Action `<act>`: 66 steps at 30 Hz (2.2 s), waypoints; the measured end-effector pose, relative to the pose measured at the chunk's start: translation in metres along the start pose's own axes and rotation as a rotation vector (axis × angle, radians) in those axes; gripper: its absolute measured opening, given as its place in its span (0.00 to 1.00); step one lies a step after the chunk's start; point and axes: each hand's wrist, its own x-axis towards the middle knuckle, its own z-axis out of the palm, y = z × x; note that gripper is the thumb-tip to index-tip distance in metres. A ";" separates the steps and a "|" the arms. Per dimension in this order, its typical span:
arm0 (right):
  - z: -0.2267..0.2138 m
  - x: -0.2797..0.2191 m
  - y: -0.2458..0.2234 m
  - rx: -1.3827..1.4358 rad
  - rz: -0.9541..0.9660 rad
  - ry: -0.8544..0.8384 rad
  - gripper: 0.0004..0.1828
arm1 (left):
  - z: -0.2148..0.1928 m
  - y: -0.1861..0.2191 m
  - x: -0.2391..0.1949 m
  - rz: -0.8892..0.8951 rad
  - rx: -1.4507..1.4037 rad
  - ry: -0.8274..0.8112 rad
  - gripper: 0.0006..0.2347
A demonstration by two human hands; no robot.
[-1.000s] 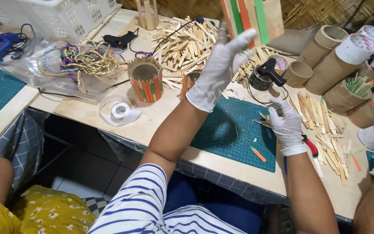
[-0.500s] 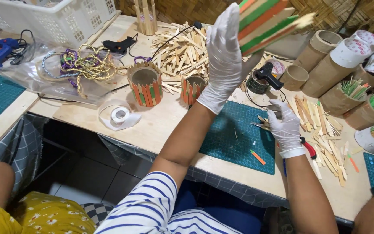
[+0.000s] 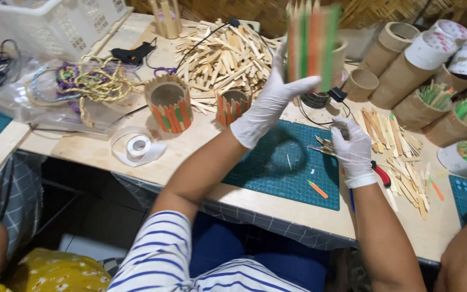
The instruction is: Sticking colored wooden sticks onto a cardboard tube using a hot glue gun to create a decorative container.
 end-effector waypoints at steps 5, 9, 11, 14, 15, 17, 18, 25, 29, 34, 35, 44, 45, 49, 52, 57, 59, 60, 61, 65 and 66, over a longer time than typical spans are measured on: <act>-0.002 0.051 0.037 -0.264 -0.078 -0.027 0.15 | -0.043 -0.057 -0.042 -0.732 -0.188 0.086 0.41; 0.030 0.114 0.089 -0.732 0.040 -0.210 0.35 | -0.083 -0.137 -0.070 -0.776 -0.159 0.081 0.37; 0.050 0.137 0.105 -1.000 0.176 -0.370 0.55 | -0.093 -0.154 -0.078 -0.787 -0.136 0.051 0.37; 0.054 0.146 0.064 -0.929 0.405 -0.472 0.48 | -0.062 -0.082 -0.073 -0.852 -0.205 0.064 0.38; 0.054 0.153 0.067 -0.932 0.398 -0.473 0.48 | -0.064 -0.089 -0.073 -0.847 -0.206 0.069 0.38; 0.054 0.162 0.077 -0.834 0.460 -0.417 0.45 | -0.066 -0.104 -0.075 -0.865 -0.310 0.087 0.38; 0.046 0.156 0.058 -0.836 0.466 -0.420 0.45 | -0.069 -0.105 -0.075 -0.871 -0.313 0.088 0.38; -0.002 0.074 -0.086 0.360 0.387 0.138 0.04 | -0.072 -0.101 -0.071 -0.884 -0.372 0.046 0.36; -0.013 0.030 -0.146 0.272 0.525 0.093 0.06 | -0.064 -0.091 -0.076 -0.841 -0.273 0.001 0.39; 0.001 -0.027 -0.053 0.470 0.310 -0.014 0.12 | -0.066 -0.083 -0.071 -0.877 -0.193 -0.015 0.45; 0.004 -0.034 -0.035 0.452 0.308 -0.082 0.21 | -0.063 -0.070 -0.063 -0.937 -0.166 -0.025 0.50; 0.017 -0.060 -0.014 0.224 0.723 0.055 0.23 | -0.071 -0.079 -0.068 -0.779 0.016 -0.031 0.45; 0.017 -0.058 -0.018 0.223 0.729 0.052 0.23 | -0.072 -0.080 -0.069 -0.785 0.016 -0.028 0.45; 0.015 -0.052 -0.028 0.345 0.638 -0.043 0.21 | -0.072 -0.076 -0.066 -0.733 0.001 -0.020 0.43; 0.010 -0.048 -0.033 0.355 0.607 -0.073 0.21 | -0.072 -0.073 -0.062 -0.740 0.016 -0.039 0.47; 0.009 -0.048 -0.033 0.350 0.655 -0.067 0.20 | -0.073 -0.074 -0.060 -0.809 0.033 -0.040 0.49; 0.008 -0.048 -0.032 0.336 0.631 -0.099 0.19 | -0.073 -0.073 -0.060 -0.814 0.042 -0.052 0.51; 0.011 -0.044 -0.043 0.337 0.635 -0.101 0.19 | -0.075 -0.082 -0.066 -0.818 0.042 -0.051 0.51; 0.014 -0.040 -0.053 0.317 0.667 -0.036 0.11 | -0.078 -0.091 -0.073 -0.777 -0.001 -0.006 0.46; 0.018 -0.036 -0.062 0.276 0.707 0.027 0.03 | -0.080 -0.102 -0.079 -0.733 -0.057 0.044 0.44; 0.017 -0.034 -0.063 0.276 0.707 0.026 0.03 | -0.081 -0.103 -0.080 -0.733 -0.057 0.045 0.44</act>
